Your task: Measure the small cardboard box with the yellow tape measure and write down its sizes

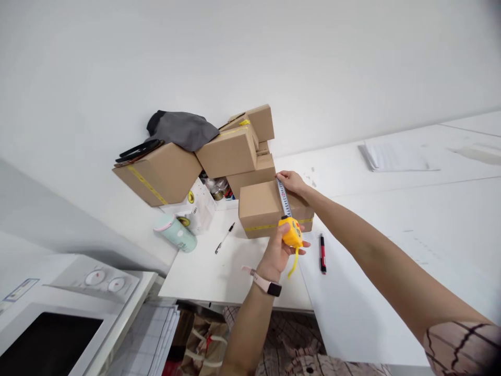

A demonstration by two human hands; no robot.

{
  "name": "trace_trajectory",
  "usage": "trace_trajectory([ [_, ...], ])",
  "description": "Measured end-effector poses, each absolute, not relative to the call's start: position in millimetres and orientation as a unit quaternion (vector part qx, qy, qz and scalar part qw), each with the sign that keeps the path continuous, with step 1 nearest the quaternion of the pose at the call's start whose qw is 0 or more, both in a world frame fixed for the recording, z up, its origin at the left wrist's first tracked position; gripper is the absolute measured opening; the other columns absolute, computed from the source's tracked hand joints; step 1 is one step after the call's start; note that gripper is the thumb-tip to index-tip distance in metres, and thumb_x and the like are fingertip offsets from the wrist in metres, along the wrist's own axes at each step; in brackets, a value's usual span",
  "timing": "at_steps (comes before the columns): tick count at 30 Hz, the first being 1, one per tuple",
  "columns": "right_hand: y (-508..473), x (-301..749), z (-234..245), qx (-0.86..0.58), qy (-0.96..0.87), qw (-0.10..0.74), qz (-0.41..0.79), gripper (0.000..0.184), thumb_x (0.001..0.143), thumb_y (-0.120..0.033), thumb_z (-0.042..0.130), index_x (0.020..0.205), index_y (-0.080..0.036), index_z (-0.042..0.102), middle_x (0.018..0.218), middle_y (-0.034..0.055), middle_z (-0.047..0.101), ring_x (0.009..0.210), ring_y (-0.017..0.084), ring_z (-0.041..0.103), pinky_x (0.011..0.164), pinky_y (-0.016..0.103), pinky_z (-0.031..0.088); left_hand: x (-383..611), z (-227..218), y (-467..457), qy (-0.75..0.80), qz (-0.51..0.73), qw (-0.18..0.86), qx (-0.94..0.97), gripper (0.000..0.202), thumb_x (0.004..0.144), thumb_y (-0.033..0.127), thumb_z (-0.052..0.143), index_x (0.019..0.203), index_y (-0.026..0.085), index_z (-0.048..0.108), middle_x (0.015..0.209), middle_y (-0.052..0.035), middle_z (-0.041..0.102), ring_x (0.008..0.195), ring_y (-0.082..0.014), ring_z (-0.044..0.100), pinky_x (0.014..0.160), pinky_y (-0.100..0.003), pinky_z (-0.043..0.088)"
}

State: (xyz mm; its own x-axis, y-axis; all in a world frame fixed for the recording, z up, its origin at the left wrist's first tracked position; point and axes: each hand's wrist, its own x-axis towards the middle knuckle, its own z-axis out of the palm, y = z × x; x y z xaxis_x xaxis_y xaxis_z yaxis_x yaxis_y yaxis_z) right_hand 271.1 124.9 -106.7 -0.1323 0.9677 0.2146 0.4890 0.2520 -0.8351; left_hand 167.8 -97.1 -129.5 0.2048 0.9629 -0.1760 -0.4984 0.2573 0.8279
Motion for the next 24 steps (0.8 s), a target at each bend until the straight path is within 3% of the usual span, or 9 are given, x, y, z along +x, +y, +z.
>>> trace_trajectory([
  [3, 139.9, 265.8, -114.6, -0.550, -0.745, 0.319, 0.203, 0.037, 0.094, -0.036, 0.045, 0.117, -0.026, 0.072, 0.114, 0.0056, 0.074, 0.111, 0.027, 0.060, 0.104, 0.044, 0.034, 170.6, -125.4, -78.7, 0.375, 0.523, 0.712, 0.280, 0.056, 0.067, 0.055, 0.073, 0.106, 0.016, 0.062, 0.103, -0.0095, 0.069, 0.068, -0.0193, 0.071, 0.050, -0.025, 0.051],
  [6, 149.4, 263.5, -122.0, -0.556, -0.767, 0.281, 0.150, 0.041, 0.096, -0.037, 0.042, 0.125, -0.027, 0.070, 0.122, 0.0074, 0.071, 0.118, 0.028, 0.057, 0.106, 0.046, 0.031, 172.4, -126.6, -67.9, 0.376, 0.525, 0.715, 0.268, 0.054, 0.067, 0.053, 0.074, 0.104, 0.016, 0.062, 0.098, -0.0083, 0.069, 0.066, -0.0186, 0.070, 0.049, -0.025, 0.049],
  [16, 152.0, 263.2, -128.4, -0.554, -0.784, 0.248, 0.125, 0.044, 0.097, -0.034, 0.037, 0.121, -0.027, 0.073, 0.119, 0.0101, 0.072, 0.116, 0.031, 0.056, 0.103, 0.048, 0.031, 180.2, -134.8, -80.5, 0.380, 0.533, 0.708, 0.266, 0.060, 0.065, 0.056, 0.076, 0.108, 0.016, 0.060, 0.097, -0.0082, 0.070, 0.064, -0.0187, 0.071, 0.051, -0.025, 0.051],
  [24, 146.7, 261.6, -119.0, -0.557, -0.769, 0.257, 0.177, 0.038, 0.095, -0.037, 0.046, 0.116, -0.026, 0.075, 0.116, 0.0089, 0.073, 0.118, 0.030, 0.056, 0.108, 0.048, 0.029, 182.7, -131.1, -79.8, 0.396, 0.529, 0.700, 0.271, 0.065, 0.061, 0.057, 0.077, 0.107, 0.015, 0.060, 0.095, -0.0086, 0.068, 0.063, -0.0187, 0.071, 0.050, -0.025, 0.051],
])
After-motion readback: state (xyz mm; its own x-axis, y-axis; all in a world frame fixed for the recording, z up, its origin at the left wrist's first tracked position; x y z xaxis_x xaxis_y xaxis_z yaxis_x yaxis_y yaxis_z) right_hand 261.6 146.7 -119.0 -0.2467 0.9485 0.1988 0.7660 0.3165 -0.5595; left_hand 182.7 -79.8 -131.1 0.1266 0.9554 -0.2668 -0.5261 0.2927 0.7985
